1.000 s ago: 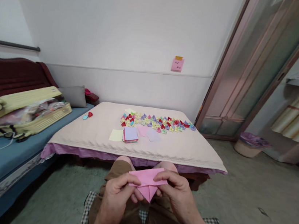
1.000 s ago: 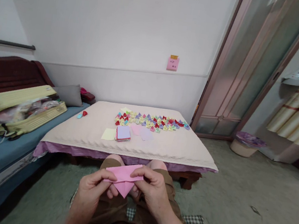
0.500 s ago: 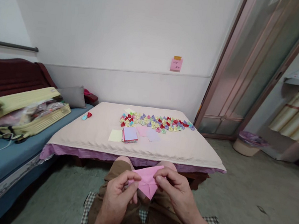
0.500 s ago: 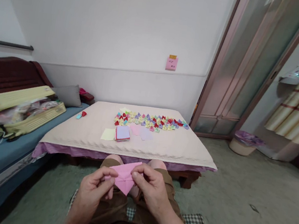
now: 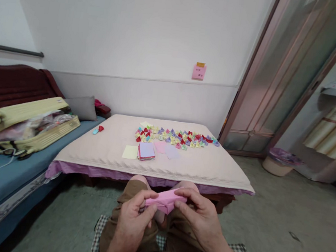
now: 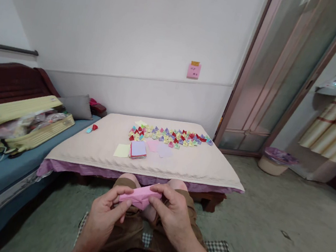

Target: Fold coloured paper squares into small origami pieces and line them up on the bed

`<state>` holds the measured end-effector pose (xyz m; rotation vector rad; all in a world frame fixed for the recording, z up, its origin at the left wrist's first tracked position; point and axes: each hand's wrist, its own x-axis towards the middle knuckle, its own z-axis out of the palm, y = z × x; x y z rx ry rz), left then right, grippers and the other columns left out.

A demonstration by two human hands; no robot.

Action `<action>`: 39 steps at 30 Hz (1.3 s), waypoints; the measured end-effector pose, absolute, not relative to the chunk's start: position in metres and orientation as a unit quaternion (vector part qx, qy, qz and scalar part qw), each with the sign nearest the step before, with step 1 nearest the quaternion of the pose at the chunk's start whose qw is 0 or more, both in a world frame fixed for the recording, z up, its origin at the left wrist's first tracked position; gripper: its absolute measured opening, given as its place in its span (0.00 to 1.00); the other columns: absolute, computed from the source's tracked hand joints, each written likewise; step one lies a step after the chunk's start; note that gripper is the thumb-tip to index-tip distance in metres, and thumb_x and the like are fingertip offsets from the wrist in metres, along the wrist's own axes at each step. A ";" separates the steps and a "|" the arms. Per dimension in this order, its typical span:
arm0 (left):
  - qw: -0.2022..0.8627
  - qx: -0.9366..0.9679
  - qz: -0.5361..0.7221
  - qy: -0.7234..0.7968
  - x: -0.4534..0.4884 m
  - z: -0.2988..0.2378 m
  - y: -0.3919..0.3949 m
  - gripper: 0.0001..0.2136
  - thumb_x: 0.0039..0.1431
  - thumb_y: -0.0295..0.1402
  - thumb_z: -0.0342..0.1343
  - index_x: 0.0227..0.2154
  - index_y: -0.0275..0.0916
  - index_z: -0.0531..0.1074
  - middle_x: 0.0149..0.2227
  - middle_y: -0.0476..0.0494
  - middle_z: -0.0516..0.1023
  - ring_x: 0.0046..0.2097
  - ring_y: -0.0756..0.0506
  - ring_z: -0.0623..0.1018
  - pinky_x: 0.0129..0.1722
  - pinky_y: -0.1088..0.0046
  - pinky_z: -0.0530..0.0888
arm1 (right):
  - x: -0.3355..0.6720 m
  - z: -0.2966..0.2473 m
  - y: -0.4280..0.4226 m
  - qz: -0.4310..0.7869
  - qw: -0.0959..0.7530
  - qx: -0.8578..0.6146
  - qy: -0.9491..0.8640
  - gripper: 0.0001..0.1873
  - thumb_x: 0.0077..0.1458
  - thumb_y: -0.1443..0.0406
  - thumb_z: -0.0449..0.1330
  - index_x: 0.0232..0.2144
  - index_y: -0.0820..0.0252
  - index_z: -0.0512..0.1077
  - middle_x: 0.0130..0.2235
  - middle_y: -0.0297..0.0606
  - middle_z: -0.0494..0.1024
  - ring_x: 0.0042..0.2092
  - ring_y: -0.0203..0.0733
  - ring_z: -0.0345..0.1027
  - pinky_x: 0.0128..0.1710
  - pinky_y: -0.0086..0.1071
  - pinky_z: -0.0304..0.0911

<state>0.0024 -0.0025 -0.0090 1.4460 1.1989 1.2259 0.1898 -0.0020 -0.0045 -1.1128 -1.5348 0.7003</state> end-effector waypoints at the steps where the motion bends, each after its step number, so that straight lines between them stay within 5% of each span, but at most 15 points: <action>1: 0.422 0.589 0.491 0.484 0.003 -0.009 -0.003 0.08 0.53 0.33 0.58 0.36 0.37 0.76 0.17 0.54 0.68 0.19 0.53 0.67 0.20 0.80 0.62 | 0.190 -0.005 -0.002 0.268 0.523 -0.467 -0.660 0.06 0.52 0.66 0.62 0.34 0.56 0.77 0.33 0.36 0.79 0.35 0.42 0.71 0.35 0.31 0.63; 7: 0.342 0.650 0.480 0.479 0.002 -0.014 -0.002 0.07 0.56 0.31 0.54 0.32 0.40 0.77 0.26 0.48 0.76 0.27 0.49 0.74 0.28 0.76 0.68 | 0.189 -0.002 -0.003 0.181 0.512 -0.428 -0.723 0.07 0.57 0.69 0.57 0.30 0.57 0.75 0.35 0.40 0.76 0.40 0.44 0.69 0.39 0.33 0.63; 10: 0.261 0.674 0.512 0.465 0.001 -0.014 0.000 0.07 0.55 0.29 0.54 0.28 0.40 0.77 0.41 0.41 0.78 0.43 0.42 0.76 0.41 0.68 0.71 | 0.190 0.000 -0.003 0.177 0.512 -0.436 -0.719 0.06 0.55 0.69 0.58 0.29 0.56 0.75 0.43 0.43 0.74 0.46 0.47 0.67 0.45 0.36 0.62; 13: 0.189 0.697 0.512 0.465 0.000 -0.011 0.000 0.07 0.54 0.27 0.55 0.26 0.41 0.77 0.49 0.40 0.74 0.53 0.38 0.70 0.51 0.60 0.66 | 0.190 0.002 -0.003 0.209 0.508 -0.426 -0.719 0.06 0.53 0.70 0.59 0.27 0.56 0.74 0.41 0.41 0.75 0.45 0.47 0.67 0.44 0.37 0.62; 22: 0.187 0.761 0.451 0.427 0.005 -0.002 -0.004 0.07 0.56 0.28 0.57 0.24 0.40 0.76 0.26 0.46 0.76 0.33 0.44 0.72 0.36 0.69 0.66 | 0.183 0.006 -0.003 0.278 0.489 -0.409 -0.718 0.06 0.52 0.68 0.61 0.23 0.58 0.72 0.26 0.35 0.72 0.31 0.41 0.64 0.32 0.33 0.58; 30: 0.232 0.744 0.465 0.420 0.007 -0.002 -0.003 0.07 0.53 0.27 0.58 0.22 0.39 0.76 0.24 0.46 0.76 0.31 0.45 0.72 0.33 0.71 0.65 | 0.178 0.006 -0.003 0.303 0.467 -0.415 -0.719 0.08 0.52 0.63 0.63 0.23 0.59 0.76 0.24 0.34 0.72 0.29 0.39 0.64 0.30 0.31 0.57; 39: 0.412 0.605 0.515 0.446 -0.001 -0.005 0.002 0.04 0.49 0.30 0.60 0.22 0.37 0.77 0.22 0.50 0.74 0.28 0.49 0.70 0.30 0.75 0.65 | 0.194 0.014 -0.004 0.383 0.496 -0.435 -0.647 0.13 0.54 0.59 0.60 0.23 0.59 0.76 0.25 0.34 0.70 0.30 0.39 0.62 0.31 0.30 0.59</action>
